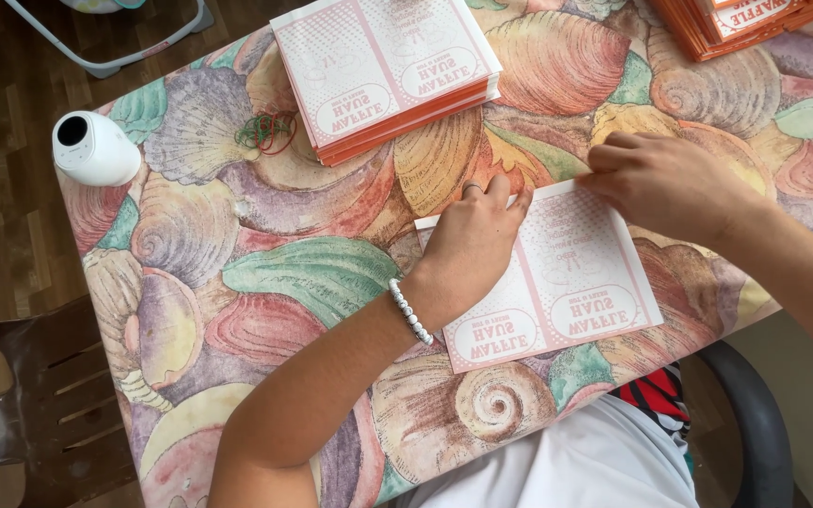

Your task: Manually folding flat paper sheets into Waffle Haus branded bags and organizing them into stacks.

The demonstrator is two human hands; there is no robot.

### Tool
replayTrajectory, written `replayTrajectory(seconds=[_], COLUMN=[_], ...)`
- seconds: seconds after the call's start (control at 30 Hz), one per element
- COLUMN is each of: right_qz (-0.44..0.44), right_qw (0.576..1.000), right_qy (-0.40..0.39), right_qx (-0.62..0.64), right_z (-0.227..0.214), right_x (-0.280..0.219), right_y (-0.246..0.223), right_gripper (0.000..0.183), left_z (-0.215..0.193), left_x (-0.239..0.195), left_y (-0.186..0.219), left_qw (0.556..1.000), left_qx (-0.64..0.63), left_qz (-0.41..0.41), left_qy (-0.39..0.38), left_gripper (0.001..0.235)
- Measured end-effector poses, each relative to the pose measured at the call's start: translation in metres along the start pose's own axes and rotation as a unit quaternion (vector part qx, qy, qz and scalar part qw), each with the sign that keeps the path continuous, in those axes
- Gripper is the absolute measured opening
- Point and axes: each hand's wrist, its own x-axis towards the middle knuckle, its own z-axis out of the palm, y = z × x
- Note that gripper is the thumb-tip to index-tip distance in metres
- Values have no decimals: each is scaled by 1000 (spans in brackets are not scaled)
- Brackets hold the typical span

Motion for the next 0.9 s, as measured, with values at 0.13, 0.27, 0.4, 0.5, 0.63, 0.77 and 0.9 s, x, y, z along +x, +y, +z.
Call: replayTrajectory(seconds=[0.13, 0.27, 0.4, 0.5, 0.63, 0.77, 0.9], right_qz=[52, 106, -4, 33, 64, 113, 89], right_qw=[998, 994, 970, 970, 969, 967, 975], right_qy=[-31, -17, 241, 239, 239, 222, 201], right_qx=[-25, -4, 45, 14, 16, 45, 27], right_z=[-8, -17, 6, 34, 46, 37, 32], right_x=[-9, -9, 9, 18, 7, -6, 7], right_y=[5, -5, -38, -52, -36, -25, -33], right_gripper=[39, 25, 20, 15, 13, 14, 11], left_z=[-7, -13, -20, -14, -18, -43, -47], left_x=[-1, -1, -6, -13, -33, -56, -61], left_y=[3, 11, 14, 11, -13, -36, -36], left_qw=[1000, 997, 999, 997, 997, 995, 994], left_qx=[14, 58, 47, 28, -59, -96, -111], left_qz=[7, -24, -8, -18, 11, -2, -1], left_qy=[-20, -37, -10, 64, 58, -7, -4], left_gripper=[50, 44, 47, 41, 32, 33, 36])
